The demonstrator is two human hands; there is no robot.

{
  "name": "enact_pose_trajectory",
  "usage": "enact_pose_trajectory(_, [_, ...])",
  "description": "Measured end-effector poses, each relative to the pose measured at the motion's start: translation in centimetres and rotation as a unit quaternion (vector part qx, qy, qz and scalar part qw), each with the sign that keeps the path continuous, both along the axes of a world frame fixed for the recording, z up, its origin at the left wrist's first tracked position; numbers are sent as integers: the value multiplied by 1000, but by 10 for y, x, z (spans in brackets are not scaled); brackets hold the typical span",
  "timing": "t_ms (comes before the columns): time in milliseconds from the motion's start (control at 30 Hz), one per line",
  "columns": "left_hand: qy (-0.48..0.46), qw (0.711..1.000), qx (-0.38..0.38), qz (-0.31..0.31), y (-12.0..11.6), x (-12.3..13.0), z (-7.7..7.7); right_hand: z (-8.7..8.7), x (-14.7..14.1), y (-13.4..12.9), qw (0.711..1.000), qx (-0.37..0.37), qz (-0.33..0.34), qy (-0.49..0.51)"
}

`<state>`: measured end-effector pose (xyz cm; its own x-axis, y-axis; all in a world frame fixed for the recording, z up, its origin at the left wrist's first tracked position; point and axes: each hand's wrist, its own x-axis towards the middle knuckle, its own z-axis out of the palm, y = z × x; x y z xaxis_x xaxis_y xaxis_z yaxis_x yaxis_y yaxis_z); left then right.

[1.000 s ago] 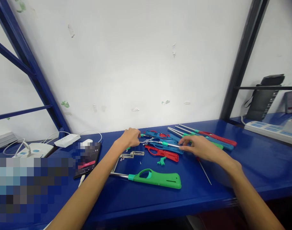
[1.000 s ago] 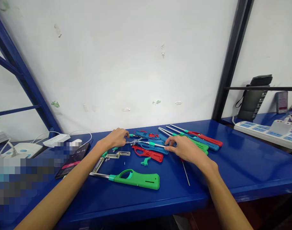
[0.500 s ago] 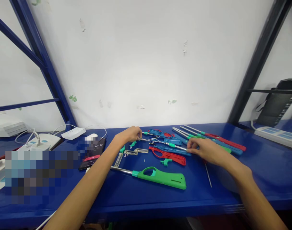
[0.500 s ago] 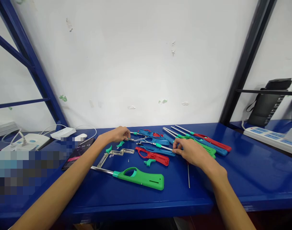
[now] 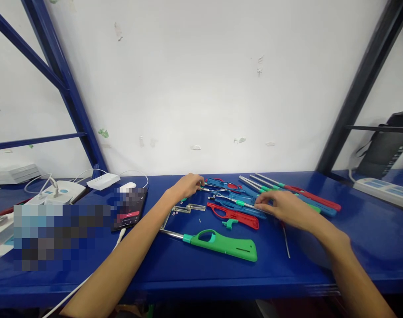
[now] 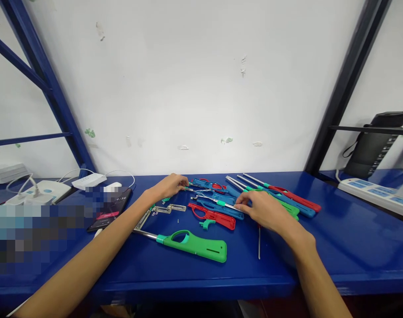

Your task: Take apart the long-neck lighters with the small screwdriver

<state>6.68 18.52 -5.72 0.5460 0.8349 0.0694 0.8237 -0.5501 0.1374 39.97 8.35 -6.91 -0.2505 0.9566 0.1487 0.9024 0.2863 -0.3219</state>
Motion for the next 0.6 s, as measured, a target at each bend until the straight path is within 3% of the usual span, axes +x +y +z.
enact_pose_trajectory(200, [8, 1000, 12, -15, -17, 17, 10, 9, -11, -10, 998, -14, 45, 32])
enact_pose_trajectory(467, [27, 994, -72, -78, -40, 40, 10, 16, -23, -24, 986, -96, 113, 77])
enact_pose_trajectory(600, [20, 989, -107, -101, -44, 43, 10, 13, -25, -23, 985, -100, 125, 62])
